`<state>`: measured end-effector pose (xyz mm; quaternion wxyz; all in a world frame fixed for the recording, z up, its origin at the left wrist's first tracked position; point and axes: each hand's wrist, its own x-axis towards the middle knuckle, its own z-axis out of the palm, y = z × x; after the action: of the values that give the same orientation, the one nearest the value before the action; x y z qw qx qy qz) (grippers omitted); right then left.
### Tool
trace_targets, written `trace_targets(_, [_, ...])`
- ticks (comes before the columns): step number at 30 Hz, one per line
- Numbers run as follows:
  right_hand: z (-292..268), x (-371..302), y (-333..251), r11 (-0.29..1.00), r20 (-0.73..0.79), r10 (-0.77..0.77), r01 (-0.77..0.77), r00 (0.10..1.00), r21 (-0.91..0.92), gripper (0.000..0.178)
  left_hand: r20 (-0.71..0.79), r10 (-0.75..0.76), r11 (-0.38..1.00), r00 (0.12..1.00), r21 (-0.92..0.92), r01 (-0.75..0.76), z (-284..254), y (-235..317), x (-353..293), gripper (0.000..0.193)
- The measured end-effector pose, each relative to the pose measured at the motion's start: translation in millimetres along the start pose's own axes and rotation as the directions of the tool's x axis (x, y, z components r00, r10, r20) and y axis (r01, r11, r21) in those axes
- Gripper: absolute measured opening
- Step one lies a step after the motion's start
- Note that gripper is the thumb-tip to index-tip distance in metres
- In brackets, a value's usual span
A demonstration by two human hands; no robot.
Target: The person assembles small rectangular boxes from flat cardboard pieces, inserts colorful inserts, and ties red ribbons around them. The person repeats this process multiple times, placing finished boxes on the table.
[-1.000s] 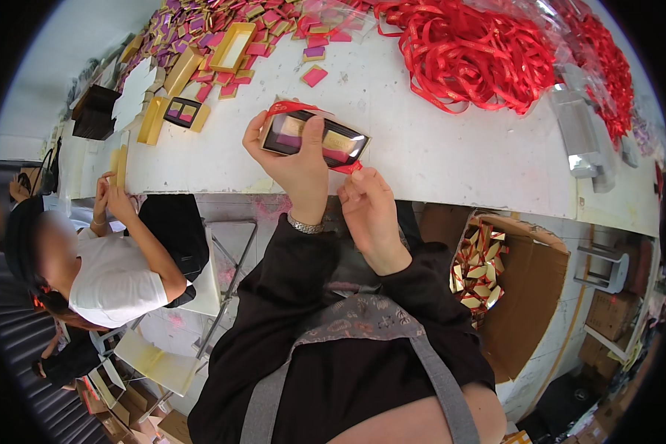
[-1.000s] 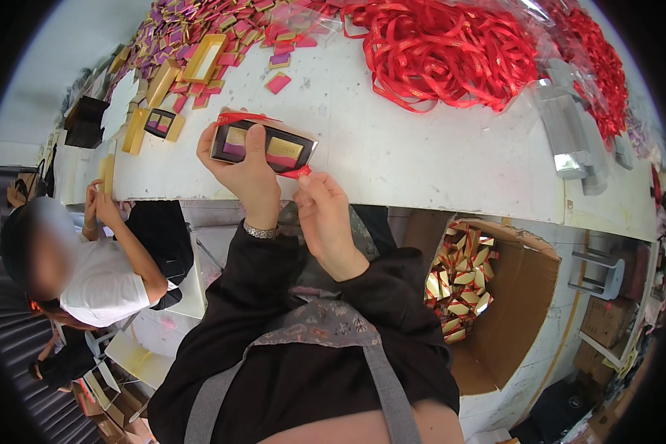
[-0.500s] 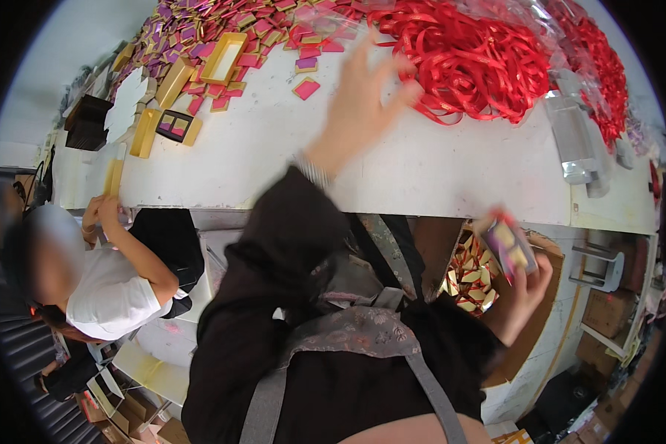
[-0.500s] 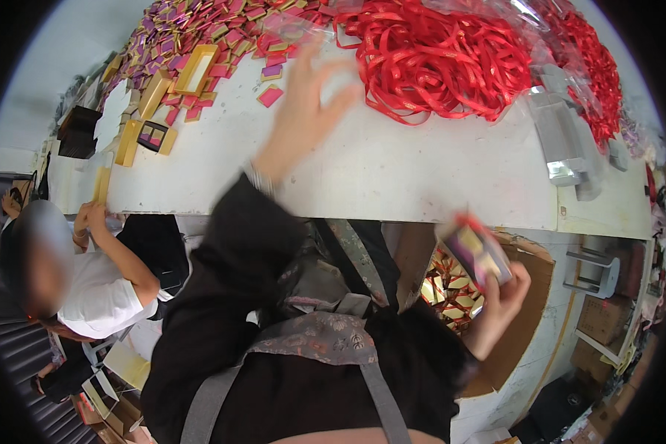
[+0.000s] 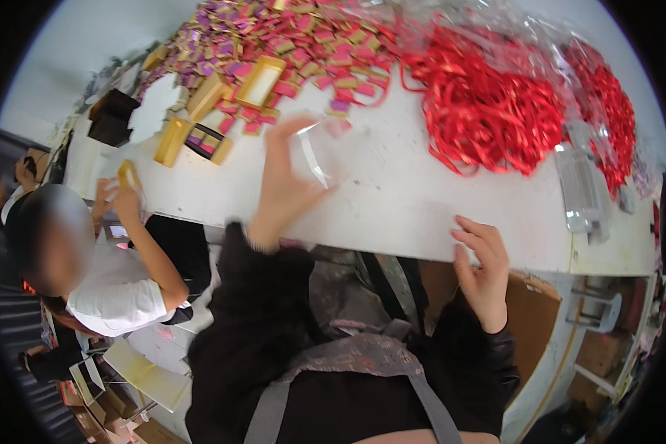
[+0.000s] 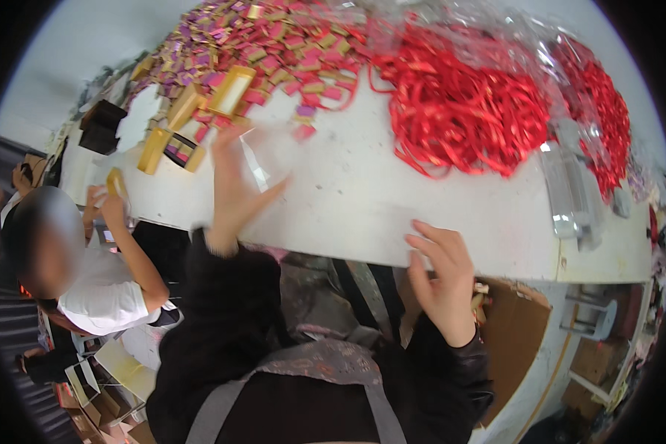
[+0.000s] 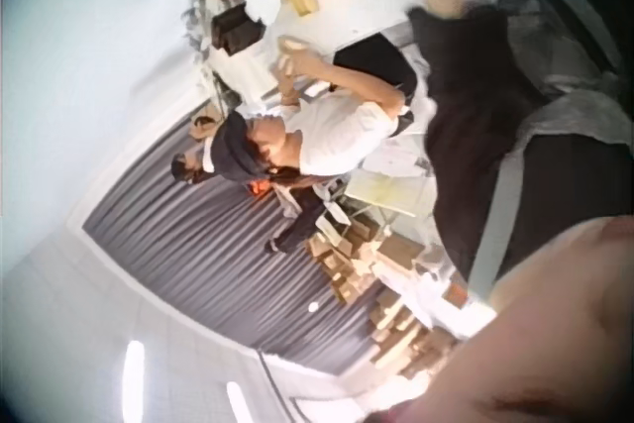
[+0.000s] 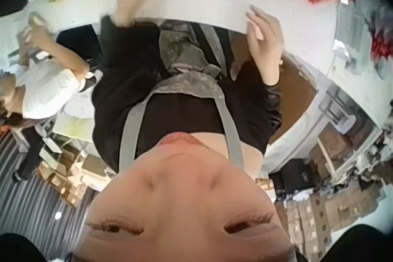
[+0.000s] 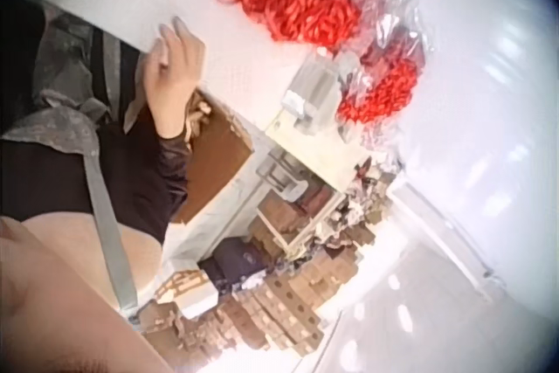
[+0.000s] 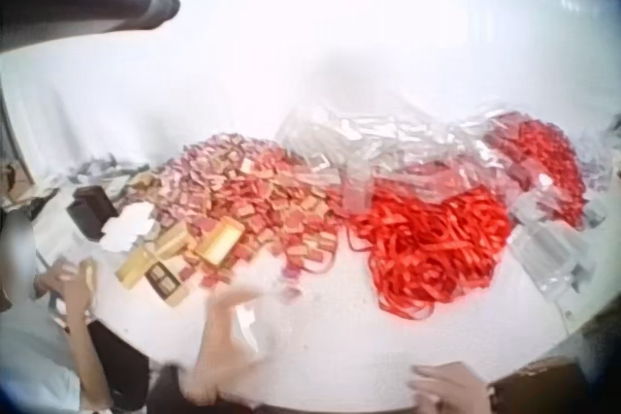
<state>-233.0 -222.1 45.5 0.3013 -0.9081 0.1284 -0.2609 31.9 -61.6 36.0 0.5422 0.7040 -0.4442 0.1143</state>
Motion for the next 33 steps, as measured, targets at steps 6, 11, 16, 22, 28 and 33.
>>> trace_targets(6, [86,69,-57,0.923,0.325,-0.246,0.118,0.913,0.367,0.075,0.144,-0.506,0.456,0.85,-0.792,0.406,-25,22,-106,0.098])
trace_targets(11, [122,97,-90,0.894,0.42,-0.446,0.415,0.79,0.17,0.064,0.102,-0.187,0.938,0.977,0.312,0.147,-108,9,-103,0.096])
trace_targets(16, [219,178,-129,0.948,0.611,-0.299,0.154,0.733,0.278,0.063,0.023,-0.433,0.792,0.901,0.487,0.368,-141,0,-129,0.079])
trace_targets(22, [322,213,-136,0.955,0.186,-0.212,0.244,0.959,-0.166,0.057,-0.244,-0.311,0.752,0.919,0.529,0.394,-156,-17,-138,0.075])
trace_targets(28, [193,173,-89,0.887,0.131,-0.369,0.306,0.92,0.345,0.051,-0.116,-0.555,0.815,0.824,0.123,0.566,-150,-39,-130,0.086])
trace_targets(33, [77,113,-69,0.905,0.244,-0.408,0.356,0.88,0.232,0.056,0.149,-0.47,0.876,0.87,0.199,0.439,-111,-8,-89,0.086])
